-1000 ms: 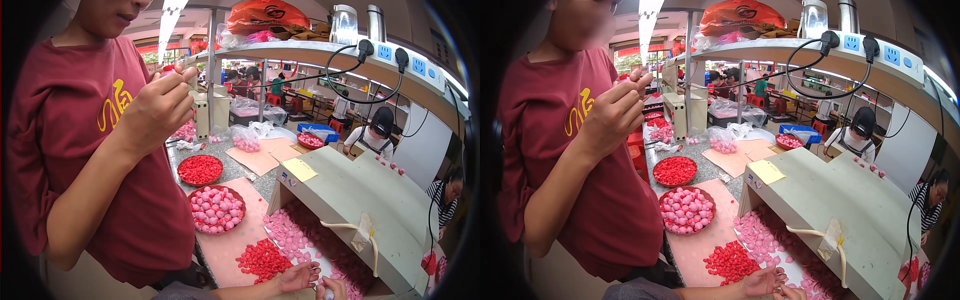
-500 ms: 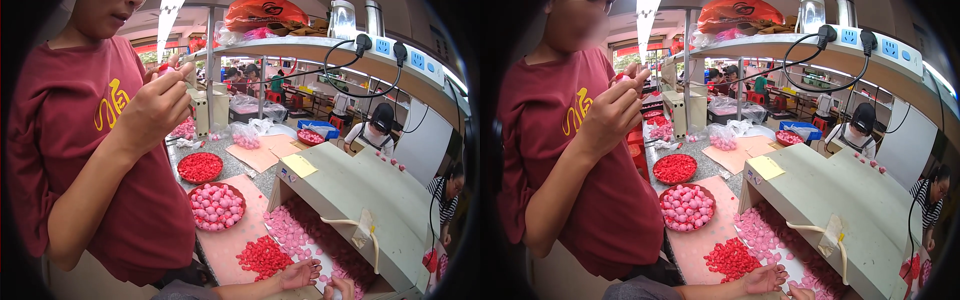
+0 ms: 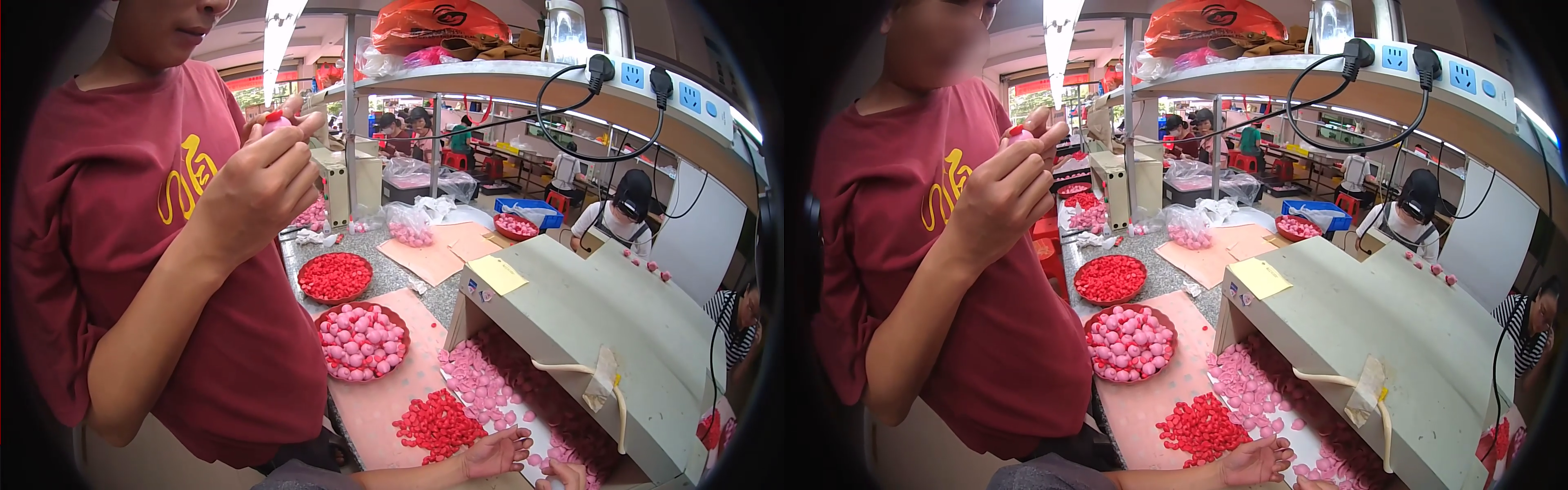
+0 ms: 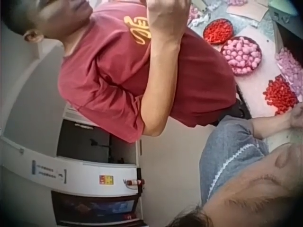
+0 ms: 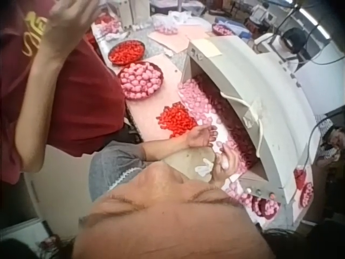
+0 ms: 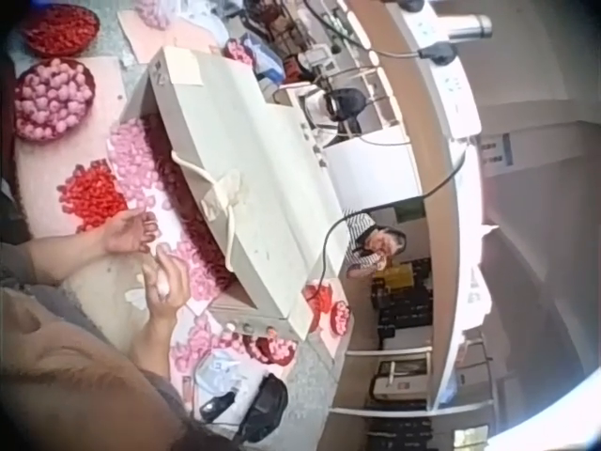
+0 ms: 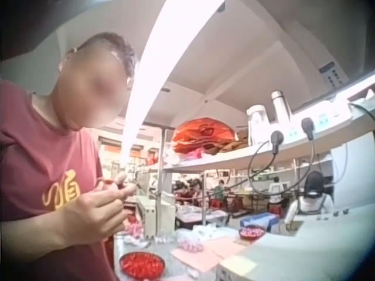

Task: Applying glue and assembling small pink plastic flower components at a workshop workbench.

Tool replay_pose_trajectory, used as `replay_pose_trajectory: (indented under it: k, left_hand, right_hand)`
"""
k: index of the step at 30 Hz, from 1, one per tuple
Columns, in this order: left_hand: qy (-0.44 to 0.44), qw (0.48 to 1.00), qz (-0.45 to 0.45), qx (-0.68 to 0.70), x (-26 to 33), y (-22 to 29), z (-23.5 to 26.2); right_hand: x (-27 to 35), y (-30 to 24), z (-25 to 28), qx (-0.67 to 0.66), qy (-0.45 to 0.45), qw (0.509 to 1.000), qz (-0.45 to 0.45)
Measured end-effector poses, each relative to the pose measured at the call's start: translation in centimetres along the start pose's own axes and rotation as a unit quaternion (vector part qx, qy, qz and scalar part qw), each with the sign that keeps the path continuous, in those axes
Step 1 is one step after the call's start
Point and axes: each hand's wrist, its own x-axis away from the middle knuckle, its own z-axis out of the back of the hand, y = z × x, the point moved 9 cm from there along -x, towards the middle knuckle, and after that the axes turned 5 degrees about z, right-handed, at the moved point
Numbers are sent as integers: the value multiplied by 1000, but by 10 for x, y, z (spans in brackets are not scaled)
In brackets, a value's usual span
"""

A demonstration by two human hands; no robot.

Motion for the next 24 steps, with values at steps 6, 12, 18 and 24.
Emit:
replay_pose_trajectory:
  k: [6,12,18,24]
  left_hand:
    - [-3,1000,4,-4,-4,-3,1]
    - [0,1000,2,-3,-5,0,3]
    - [1,1000,-1,1,-3,0,3]
    - [3,1000,-6,3,-1,1,4]
  right_hand:
    - [3,4,4,5,1,1000,-2]
    - [4,6,4,1,-1,1000,-21]
    - [3,4,5,-3,2,1000,-8]
    - [4,5,4,-9,-2,1000,-15]
